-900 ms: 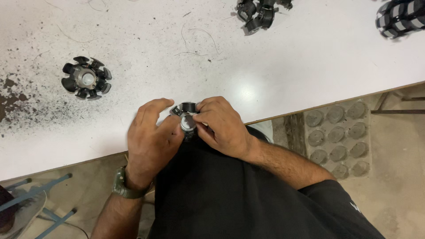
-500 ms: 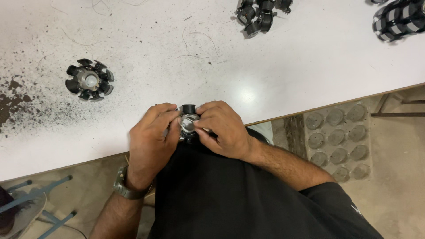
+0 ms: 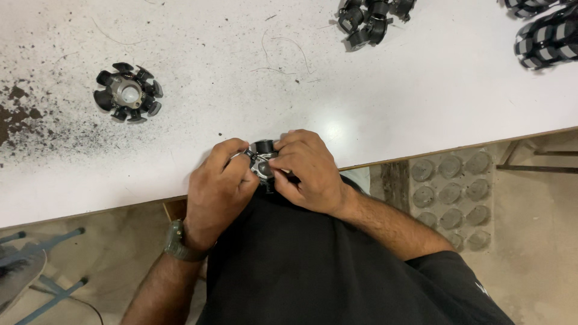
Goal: The person assembles small black mechanical components on a white table. They use a small flat tool to press or adjust parts on circular hubs and cylindrical pieces, then place the finished items into a clear plastic tray. Another person's hands are visible working on similar parts across the table.
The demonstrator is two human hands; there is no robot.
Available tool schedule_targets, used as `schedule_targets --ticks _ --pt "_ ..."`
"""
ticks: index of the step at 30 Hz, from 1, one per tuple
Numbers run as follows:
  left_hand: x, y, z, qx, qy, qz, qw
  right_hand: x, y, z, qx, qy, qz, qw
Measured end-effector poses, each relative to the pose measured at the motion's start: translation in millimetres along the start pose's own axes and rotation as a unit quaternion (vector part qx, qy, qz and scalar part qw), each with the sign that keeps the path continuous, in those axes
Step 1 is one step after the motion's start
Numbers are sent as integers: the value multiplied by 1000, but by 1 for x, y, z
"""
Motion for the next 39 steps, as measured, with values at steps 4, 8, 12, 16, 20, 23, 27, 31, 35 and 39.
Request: schedule_targets --ticks 4,8,12,16,20,23,27,31,35,39 --pt "4 4 7 -5 4 1 1000 6 3 0 -6 -31 15 999" --pt "9 3 12 -14 -6 14 1000 7 10 2 -2 -35 27 999" --pt "12 4 14 -7 -12 24 1000 7 12 5 -11 -40 27 999" --pt "11 3 13 -15 -11 28 999 7 14 5 3 -47 38 998" --pt "11 4 13 -15 -15 25 999 10 15 2 4 -47 65 997" --pt "10 4 15 -9 -13 22 1000 12 15 1 11 -43 72 996" --pt "7 -10 9 54 14 48 997 10 6 8 23 -31 76 996" --pt "39 -99 -19 -179 29 -189 965 -14 -30 17 11 19 144 989" --pt "117 -102 -49 -97 -226 -256 935 -38 -76 23 -4 69 204 976" --pt "105 -57 -66 24 -147 -241 959 -59 -107 22 -35 111 234 965"
Point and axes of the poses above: each hand's wrist, its own z-axis away from the middle knuckle, its own y-axis out of the palm, x = y × z, the point moved 9 cm from there along -z, towards the middle knuckle, and after that the axes turned 9 degrees about -y, right-handed, at the moved point
